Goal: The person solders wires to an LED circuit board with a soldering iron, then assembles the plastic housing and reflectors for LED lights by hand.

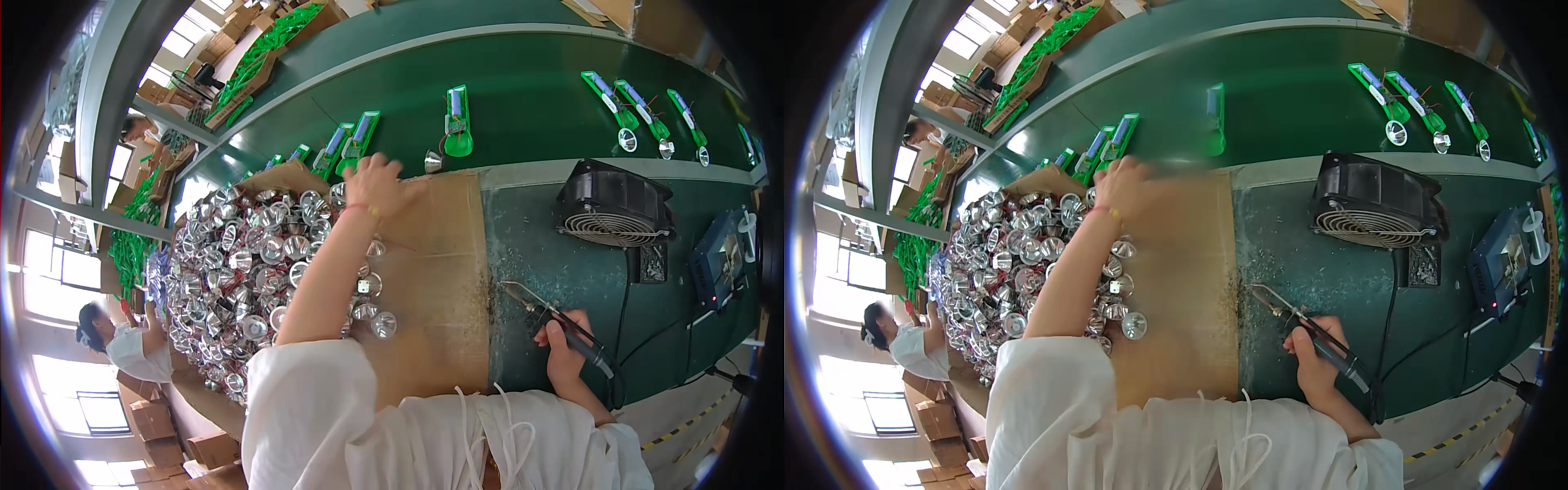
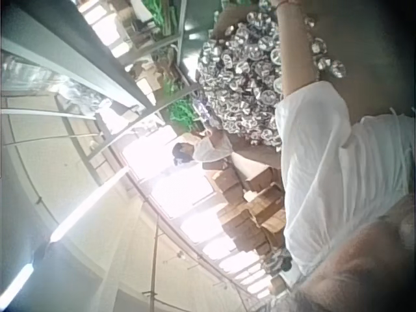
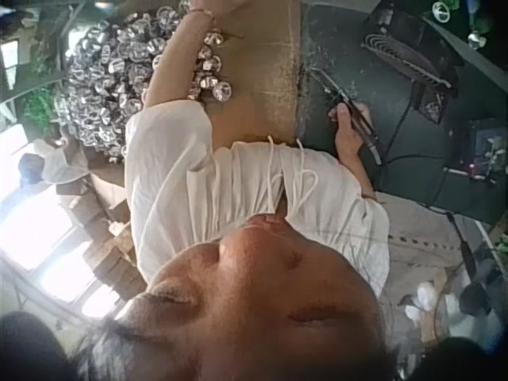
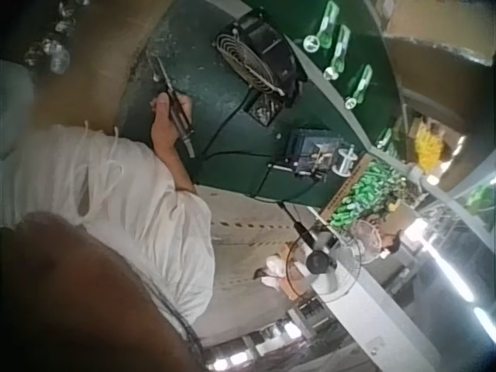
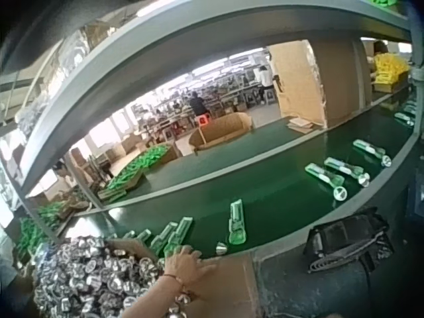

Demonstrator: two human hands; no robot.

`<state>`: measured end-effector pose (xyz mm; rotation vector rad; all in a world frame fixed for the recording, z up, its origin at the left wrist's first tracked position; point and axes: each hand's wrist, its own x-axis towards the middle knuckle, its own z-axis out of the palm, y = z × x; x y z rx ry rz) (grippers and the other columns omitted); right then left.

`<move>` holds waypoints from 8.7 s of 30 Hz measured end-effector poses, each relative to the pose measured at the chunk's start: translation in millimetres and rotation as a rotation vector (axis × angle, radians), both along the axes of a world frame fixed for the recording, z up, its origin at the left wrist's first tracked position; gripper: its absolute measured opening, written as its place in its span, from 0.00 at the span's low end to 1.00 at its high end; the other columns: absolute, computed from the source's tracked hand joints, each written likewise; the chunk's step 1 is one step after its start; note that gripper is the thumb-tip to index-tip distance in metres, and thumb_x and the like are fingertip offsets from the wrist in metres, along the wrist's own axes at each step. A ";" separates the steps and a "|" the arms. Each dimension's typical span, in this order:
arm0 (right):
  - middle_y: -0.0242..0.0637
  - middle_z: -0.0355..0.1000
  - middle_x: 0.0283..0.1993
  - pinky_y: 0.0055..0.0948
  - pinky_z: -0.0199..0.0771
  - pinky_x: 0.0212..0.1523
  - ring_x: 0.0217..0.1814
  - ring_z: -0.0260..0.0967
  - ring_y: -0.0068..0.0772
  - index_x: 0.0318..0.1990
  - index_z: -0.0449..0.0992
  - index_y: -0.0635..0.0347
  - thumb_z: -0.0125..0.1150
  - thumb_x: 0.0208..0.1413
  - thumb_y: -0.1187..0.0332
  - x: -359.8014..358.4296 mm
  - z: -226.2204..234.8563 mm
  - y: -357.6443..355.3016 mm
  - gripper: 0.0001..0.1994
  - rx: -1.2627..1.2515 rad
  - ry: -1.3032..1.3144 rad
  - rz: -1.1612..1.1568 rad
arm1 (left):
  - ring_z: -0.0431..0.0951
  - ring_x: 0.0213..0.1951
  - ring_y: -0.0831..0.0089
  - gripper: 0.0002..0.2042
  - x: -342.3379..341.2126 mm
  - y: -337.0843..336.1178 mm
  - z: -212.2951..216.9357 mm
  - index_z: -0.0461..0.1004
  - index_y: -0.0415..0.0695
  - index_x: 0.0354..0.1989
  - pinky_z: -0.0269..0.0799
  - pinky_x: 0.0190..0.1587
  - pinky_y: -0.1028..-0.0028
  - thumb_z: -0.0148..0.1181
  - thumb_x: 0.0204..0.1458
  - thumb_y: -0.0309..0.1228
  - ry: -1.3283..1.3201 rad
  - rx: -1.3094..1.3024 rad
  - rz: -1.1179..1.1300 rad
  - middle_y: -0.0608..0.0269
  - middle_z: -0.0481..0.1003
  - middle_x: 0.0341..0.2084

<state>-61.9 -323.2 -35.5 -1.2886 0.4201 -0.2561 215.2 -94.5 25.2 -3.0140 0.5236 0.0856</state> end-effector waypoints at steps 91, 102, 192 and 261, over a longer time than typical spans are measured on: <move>0.39 0.68 0.26 0.21 0.64 0.22 0.23 0.63 0.20 0.33 0.65 0.65 0.60 0.48 0.71 -29.3 17.3 37.8 0.11 -0.324 -0.221 0.304 | 0.70 0.26 0.67 0.06 -236.9 12.2 -29.7 0.73 0.38 0.23 0.65 0.28 0.73 0.59 0.45 0.27 0.175 -1.009 0.213 0.58 0.70 0.25; 0.36 0.68 0.25 0.21 0.64 0.23 0.22 0.63 0.19 0.32 0.65 0.65 0.59 0.48 0.72 -23.2 12.6 40.4 0.09 -0.338 -0.211 0.340 | 0.71 0.24 0.69 0.05 -230.8 15.3 -25.1 0.73 0.37 0.22 0.66 0.26 0.75 0.59 0.43 0.27 0.246 -0.968 0.207 0.59 0.70 0.26; 0.38 0.66 0.22 0.20 0.66 0.22 0.21 0.65 0.22 0.33 0.62 0.66 0.54 0.51 0.73 -27.1 20.4 21.1 0.07 -0.185 -0.149 0.121 | 0.75 0.30 0.76 0.05 -202.1 53.2 34.0 0.77 0.37 0.30 0.69 0.34 0.78 0.58 0.45 0.22 -0.019 -1.111 0.314 0.60 0.77 0.27; 0.40 0.67 0.24 0.23 0.67 0.26 0.24 0.65 0.24 0.32 0.62 0.65 0.54 0.50 0.75 -37.3 17.0 32.8 0.07 -0.133 -0.182 0.325 | 0.70 0.21 0.69 0.06 -251.7 12.9 -26.3 0.74 0.37 0.20 0.66 0.22 0.75 0.60 0.42 0.27 0.276 -0.995 0.252 0.59 0.69 0.24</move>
